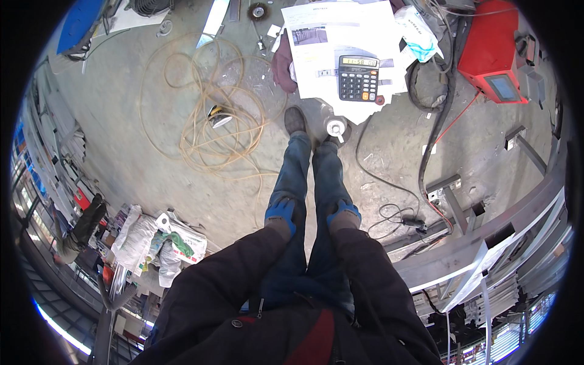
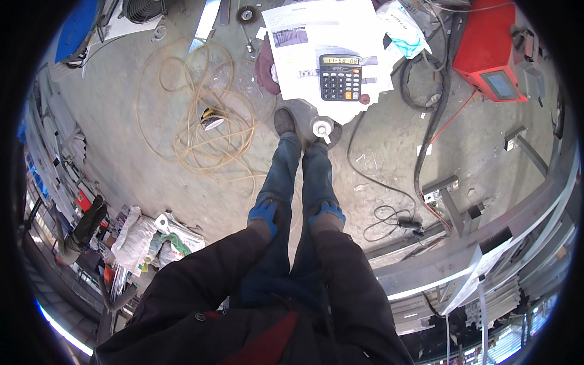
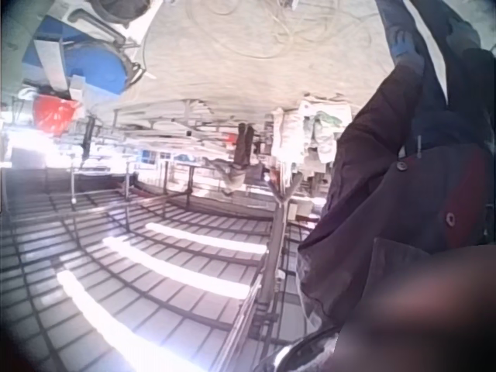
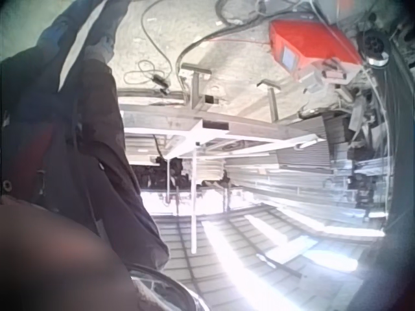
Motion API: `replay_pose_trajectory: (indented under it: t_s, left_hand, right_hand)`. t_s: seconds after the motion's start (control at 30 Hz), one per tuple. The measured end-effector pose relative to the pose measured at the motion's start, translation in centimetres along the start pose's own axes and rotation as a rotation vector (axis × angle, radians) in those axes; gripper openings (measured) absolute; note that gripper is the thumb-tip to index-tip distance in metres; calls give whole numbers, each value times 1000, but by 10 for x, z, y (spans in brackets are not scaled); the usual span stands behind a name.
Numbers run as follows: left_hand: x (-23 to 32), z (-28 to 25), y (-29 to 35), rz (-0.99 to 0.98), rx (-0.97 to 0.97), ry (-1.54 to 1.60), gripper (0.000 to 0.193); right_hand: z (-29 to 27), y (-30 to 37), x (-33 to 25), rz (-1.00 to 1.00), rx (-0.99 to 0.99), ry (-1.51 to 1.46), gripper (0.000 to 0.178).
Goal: The person aligns two aluminum extrusions into a T-joint, then uses a welding torch to tack-weld the joint. After welding, the person moves to a nearby table and uses a calculator, then returns to the frame.
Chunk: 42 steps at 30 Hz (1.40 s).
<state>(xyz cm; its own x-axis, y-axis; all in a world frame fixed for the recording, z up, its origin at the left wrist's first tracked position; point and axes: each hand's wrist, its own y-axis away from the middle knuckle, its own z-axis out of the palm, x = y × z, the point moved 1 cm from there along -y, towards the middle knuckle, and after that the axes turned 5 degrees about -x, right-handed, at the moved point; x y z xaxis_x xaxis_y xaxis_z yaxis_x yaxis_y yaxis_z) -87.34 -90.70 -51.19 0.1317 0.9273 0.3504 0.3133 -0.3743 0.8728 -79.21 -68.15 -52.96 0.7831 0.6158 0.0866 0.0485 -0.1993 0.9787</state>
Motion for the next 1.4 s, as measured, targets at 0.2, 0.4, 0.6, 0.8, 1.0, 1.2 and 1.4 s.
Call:
replay_pose_trajectory:
  t_s: [0.2,0.4,0.6,0.8,1.0,1.2,1.4]
  left_hand:
    - [-3,-3,-9,-36,-4,54,63]
    - [-6,-16,-30,-64,-66,100,70]
    - [0,-28,-40,-82,-87,115,72]
    - [4,-29,-43,-76,-37,106,73]
    - [2,-30,-48,-76,-61,111,75]
    - [4,-31,-52,-98,-69,104,76]
    - [6,-31,-53,-138,-153,100,80]
  right_hand:
    - [-2,-3,-5,5,-5,15,69]
    - [-9,-17,-7,42,-94,24,70]
    - [-14,-25,-12,65,-113,35,67]
    - [-19,-26,-18,43,-132,68,62]
    - [-23,-28,-21,14,-40,115,63]
    - [-31,-28,-24,78,-179,52,63]
    - [-31,-27,-22,56,-157,66,63]
